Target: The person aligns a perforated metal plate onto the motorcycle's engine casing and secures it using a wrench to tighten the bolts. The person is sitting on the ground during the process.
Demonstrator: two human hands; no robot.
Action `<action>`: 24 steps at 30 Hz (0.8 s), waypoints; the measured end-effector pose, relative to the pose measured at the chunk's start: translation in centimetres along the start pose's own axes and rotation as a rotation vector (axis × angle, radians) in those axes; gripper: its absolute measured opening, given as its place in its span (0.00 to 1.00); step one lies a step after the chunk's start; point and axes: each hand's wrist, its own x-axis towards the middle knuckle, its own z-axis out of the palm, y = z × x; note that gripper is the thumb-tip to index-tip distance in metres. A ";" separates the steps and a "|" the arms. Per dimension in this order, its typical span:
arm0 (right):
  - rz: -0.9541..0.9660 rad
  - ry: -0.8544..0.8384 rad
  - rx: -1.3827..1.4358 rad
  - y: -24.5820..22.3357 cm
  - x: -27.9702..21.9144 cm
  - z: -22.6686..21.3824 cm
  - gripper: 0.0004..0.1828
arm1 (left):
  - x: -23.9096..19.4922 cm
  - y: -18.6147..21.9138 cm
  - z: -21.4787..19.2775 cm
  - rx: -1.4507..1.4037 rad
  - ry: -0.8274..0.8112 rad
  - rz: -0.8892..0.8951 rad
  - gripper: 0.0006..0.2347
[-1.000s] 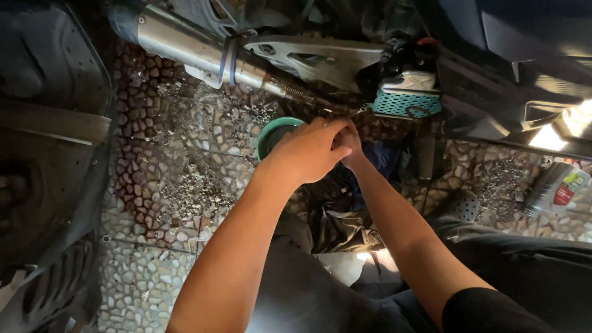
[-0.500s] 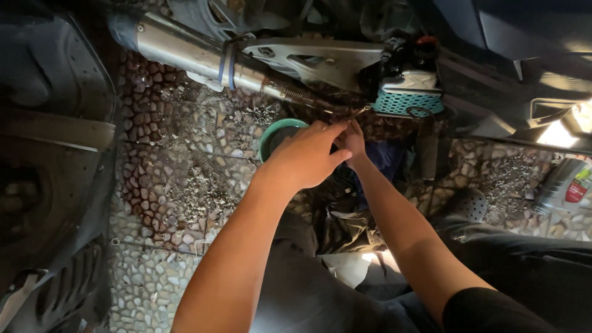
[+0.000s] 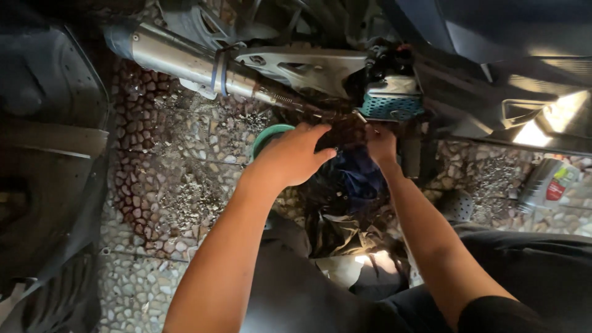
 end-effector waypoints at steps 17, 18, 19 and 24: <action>-0.617 0.237 -0.102 -13.3 -3.5 -5.4 0.05 | 1.2 -0.7 1.6 0.050 0.058 0.065 0.26; -0.700 0.269 -0.199 -15.1 -4.1 -5.6 0.07 | 1.3 -0.8 1.6 0.048 0.067 0.077 0.26; -0.699 0.271 -0.200 -15.5 -4.4 -5.6 0.07 | 1.2 -0.7 1.6 0.048 0.066 0.079 0.26; -0.759 0.094 -0.319 -17.8 -6.0 -5.3 0.15 | 0.8 -0.4 1.3 0.050 0.058 0.052 0.25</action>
